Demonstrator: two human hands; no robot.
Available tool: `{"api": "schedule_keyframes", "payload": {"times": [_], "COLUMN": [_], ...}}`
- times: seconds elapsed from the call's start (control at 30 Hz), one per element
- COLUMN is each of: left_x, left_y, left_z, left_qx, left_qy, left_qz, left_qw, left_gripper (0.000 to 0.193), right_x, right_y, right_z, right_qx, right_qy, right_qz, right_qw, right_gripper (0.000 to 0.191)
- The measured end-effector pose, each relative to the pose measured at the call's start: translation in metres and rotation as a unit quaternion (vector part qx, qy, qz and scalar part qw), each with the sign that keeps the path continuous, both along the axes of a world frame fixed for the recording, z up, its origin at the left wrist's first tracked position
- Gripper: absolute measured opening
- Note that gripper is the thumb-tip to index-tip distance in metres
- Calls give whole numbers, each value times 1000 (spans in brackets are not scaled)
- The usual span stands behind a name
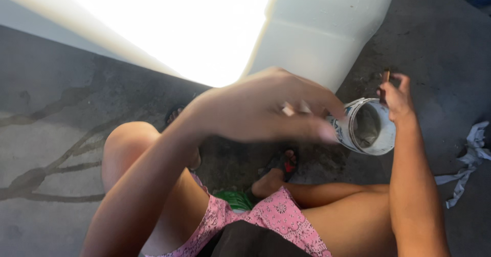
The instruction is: The person sits on the floor and uses a sanding block to sand the side of a white car panel. They repeatedly rub the sanding block over the surface, occasionally dipping it into a bucket of water and using their hand to spread water on the panel.
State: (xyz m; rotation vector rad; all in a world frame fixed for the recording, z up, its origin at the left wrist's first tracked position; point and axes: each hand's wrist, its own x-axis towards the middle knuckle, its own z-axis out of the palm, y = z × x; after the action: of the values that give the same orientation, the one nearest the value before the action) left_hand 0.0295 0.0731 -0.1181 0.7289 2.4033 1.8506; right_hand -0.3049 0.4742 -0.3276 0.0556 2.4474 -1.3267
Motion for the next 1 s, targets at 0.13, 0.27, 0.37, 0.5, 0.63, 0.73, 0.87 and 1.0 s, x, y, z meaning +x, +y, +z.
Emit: {"api": "schedule_keyframes", "payload": {"times": [0.13,0.27,0.37,0.5,0.63,0.73,0.87,1.0], "left_x": [-13,-17,-26,-49,-52,-41,-21,-17], "left_y": [-31,-15,0,9,2,-8,-30,-45], "left_z": [-18,-26,6,-5,-29,-27,-14,-11], "left_qx": [-344,-542,-513,-552,-548,-552,-536,-525], "left_qy": [-141,-466,-477,-457,-475,-470,-463,-436], "left_qz": [238,27,72,160,167,165,169,167], "left_qw": [897,699,710,679,668,668,685,712], "left_gripper": [45,51,58,61,60,58,56,49], "right_x": [16,34,39,35,38,42,60,84], "right_y": [64,82,80,98,97,87,72,30], "right_z": [-14,-56,-81,-105,-120,-111,-80,-59], "right_qx": [16,-46,-118,-74,-52,-118,-418,-557], "right_qy": [-111,-205,-219,-270,-273,-266,-161,-20], "right_qz": [-198,-235,-240,-193,-154,-179,-300,-205], "right_qw": [974,949,938,940,948,940,842,804], "right_gripper": [33,40,46,51,53,51,46,50]}}
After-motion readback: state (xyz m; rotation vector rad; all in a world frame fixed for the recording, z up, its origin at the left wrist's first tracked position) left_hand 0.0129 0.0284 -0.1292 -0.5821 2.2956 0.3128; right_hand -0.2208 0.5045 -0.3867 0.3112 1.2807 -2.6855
